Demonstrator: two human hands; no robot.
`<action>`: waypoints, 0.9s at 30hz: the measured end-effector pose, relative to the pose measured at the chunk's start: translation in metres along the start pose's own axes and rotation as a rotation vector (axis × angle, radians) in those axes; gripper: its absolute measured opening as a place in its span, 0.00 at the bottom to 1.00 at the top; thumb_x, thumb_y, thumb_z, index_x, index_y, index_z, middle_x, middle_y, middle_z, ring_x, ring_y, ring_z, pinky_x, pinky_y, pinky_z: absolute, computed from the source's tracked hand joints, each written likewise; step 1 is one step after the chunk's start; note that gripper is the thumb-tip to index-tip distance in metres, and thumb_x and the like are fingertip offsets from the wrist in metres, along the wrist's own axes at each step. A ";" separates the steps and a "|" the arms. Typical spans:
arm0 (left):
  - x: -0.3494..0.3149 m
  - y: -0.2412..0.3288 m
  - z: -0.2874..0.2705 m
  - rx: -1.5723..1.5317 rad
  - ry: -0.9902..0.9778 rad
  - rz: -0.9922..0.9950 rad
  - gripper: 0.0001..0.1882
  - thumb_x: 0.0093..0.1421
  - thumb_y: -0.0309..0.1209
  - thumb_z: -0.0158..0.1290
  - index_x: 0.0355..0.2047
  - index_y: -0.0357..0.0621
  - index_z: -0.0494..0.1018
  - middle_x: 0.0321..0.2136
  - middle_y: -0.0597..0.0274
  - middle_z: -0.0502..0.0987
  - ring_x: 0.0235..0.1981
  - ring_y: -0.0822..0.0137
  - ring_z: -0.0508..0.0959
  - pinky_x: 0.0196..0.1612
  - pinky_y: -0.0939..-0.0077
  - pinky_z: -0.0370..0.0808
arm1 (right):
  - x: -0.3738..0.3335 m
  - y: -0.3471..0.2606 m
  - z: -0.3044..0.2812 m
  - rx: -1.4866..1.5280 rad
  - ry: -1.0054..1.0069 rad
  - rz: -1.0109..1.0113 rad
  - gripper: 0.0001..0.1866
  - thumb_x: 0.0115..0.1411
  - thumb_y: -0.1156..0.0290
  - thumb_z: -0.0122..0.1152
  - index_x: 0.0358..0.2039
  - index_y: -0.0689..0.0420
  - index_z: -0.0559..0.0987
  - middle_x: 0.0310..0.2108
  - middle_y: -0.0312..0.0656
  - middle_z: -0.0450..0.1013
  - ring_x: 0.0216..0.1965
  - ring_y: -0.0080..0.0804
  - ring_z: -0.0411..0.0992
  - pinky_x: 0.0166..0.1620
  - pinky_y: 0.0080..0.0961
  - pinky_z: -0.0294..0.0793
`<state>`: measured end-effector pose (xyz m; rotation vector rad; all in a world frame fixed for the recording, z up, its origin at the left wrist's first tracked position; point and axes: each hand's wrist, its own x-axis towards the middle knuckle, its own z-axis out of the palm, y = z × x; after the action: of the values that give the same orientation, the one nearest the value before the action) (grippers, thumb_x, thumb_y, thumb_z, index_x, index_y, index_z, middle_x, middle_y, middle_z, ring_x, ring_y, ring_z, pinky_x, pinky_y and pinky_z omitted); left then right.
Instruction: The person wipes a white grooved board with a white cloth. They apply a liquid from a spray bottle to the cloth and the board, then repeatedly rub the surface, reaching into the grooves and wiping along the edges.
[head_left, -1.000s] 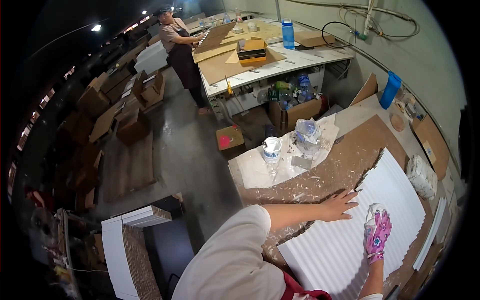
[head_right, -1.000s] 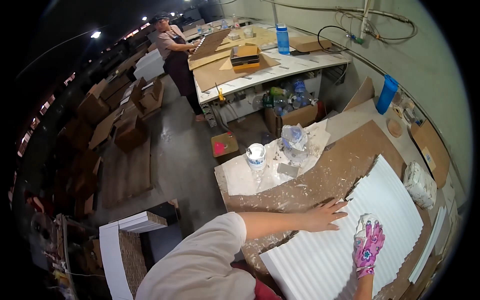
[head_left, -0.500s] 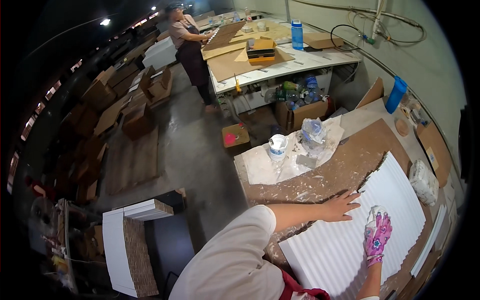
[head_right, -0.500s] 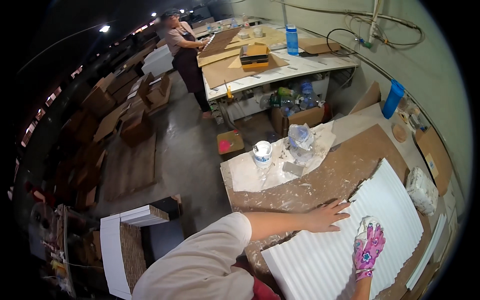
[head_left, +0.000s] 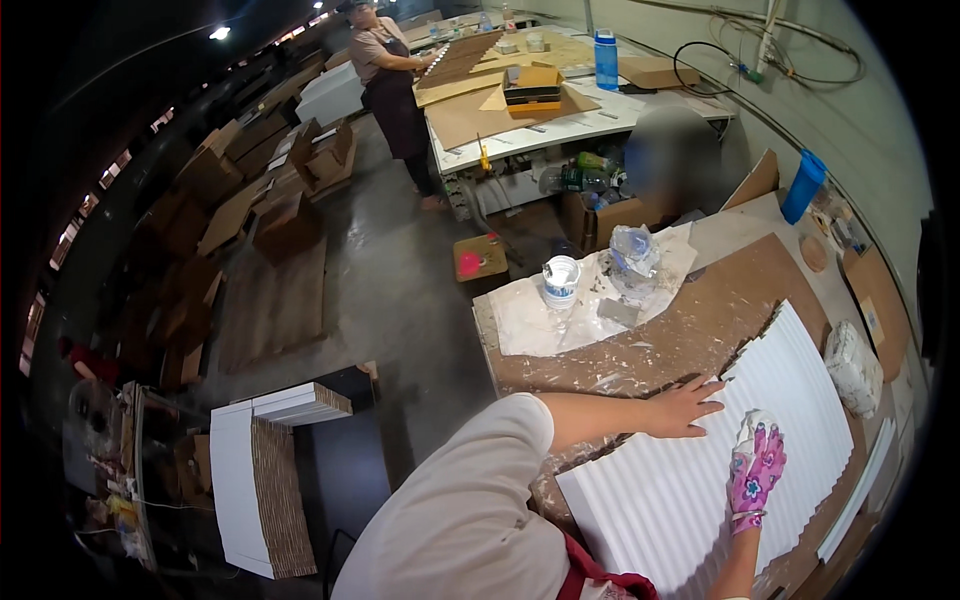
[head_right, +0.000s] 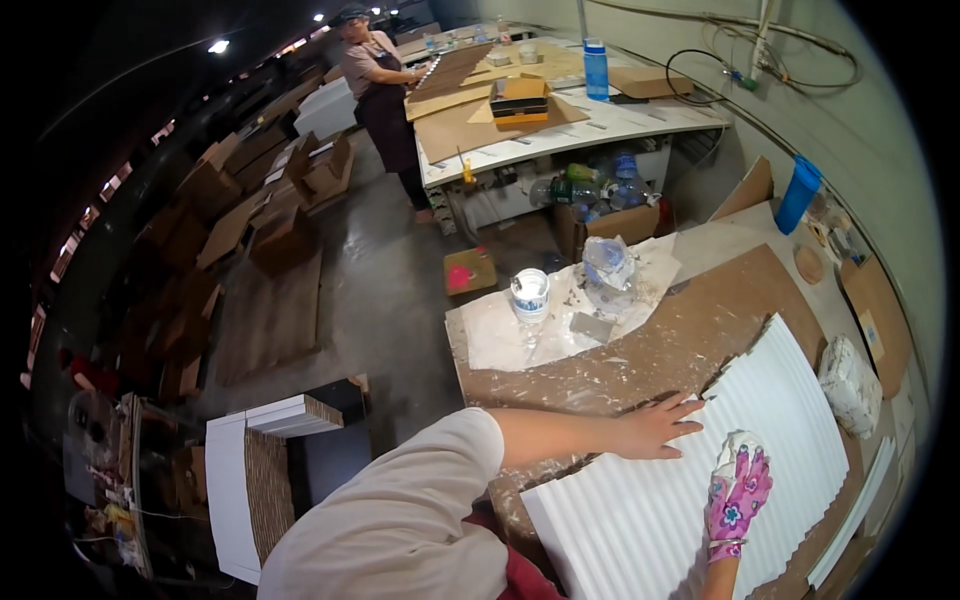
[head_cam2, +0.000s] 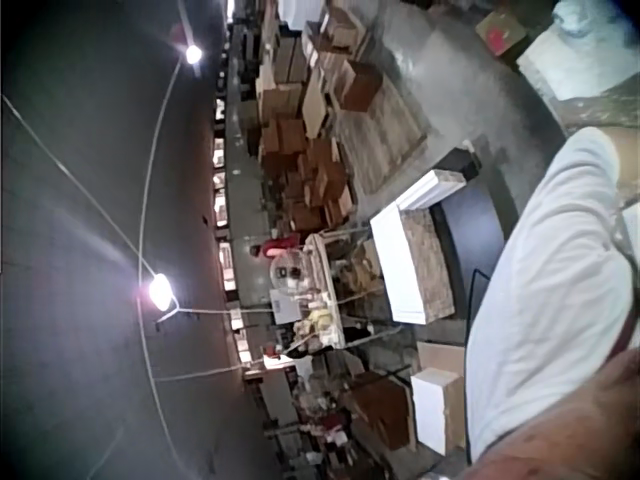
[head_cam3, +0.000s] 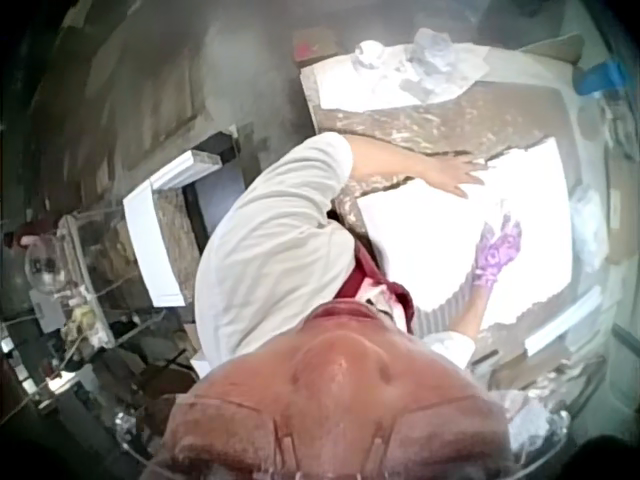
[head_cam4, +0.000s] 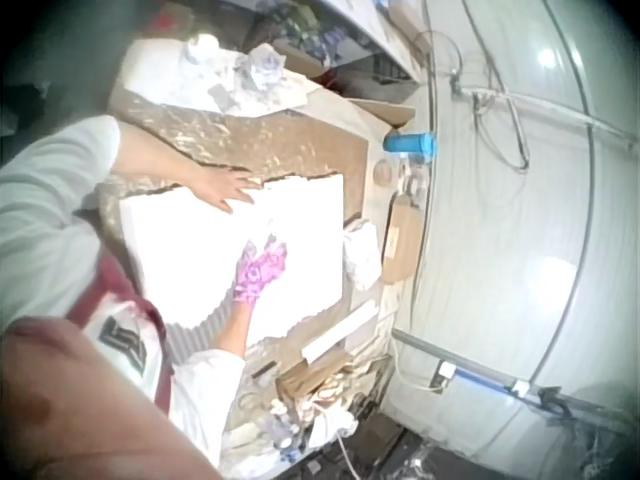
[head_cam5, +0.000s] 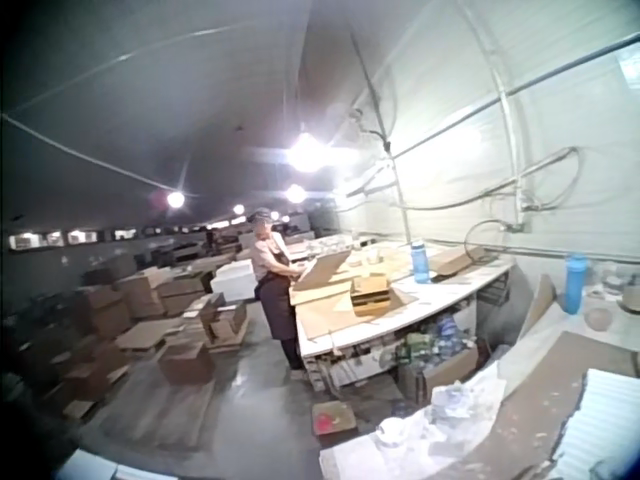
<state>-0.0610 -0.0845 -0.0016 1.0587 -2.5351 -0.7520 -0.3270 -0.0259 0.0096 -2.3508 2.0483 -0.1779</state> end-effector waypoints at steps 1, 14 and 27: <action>-0.002 -0.001 0.000 -0.002 0.005 0.003 0.32 0.60 0.46 0.48 0.62 0.50 0.57 0.66 0.56 0.41 0.66 0.45 0.40 0.61 0.43 0.56 | 0.000 0.001 0.003 -0.010 0.007 -0.006 0.30 0.60 0.57 0.46 0.62 0.53 0.60 0.65 0.49 0.49 0.66 0.49 0.45 0.65 0.49 0.38; 0.091 -0.042 -0.034 0.112 0.485 0.220 0.29 0.53 0.32 0.56 0.55 0.40 0.63 0.55 0.44 0.64 0.57 0.46 0.63 0.59 0.55 0.60 | 0.001 0.048 0.000 1.160 0.377 0.284 0.21 0.64 0.60 0.48 0.49 0.63 0.73 0.44 0.42 0.72 0.48 0.33 0.68 0.52 0.29 0.65; 0.335 -0.032 0.029 0.576 0.161 -0.025 0.26 0.63 0.47 0.40 0.58 0.52 0.61 0.61 0.58 0.58 0.63 0.54 0.56 0.60 0.39 0.51 | 0.167 0.143 -0.033 0.180 0.657 -0.159 0.18 0.53 0.68 0.49 0.46 0.57 0.72 0.45 0.46 0.72 0.47 0.44 0.70 0.51 0.35 0.68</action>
<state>-0.2858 -0.3356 -0.0220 1.2530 -2.6550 0.0811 -0.4494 -0.2086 0.0420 -2.5550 1.9206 -1.2258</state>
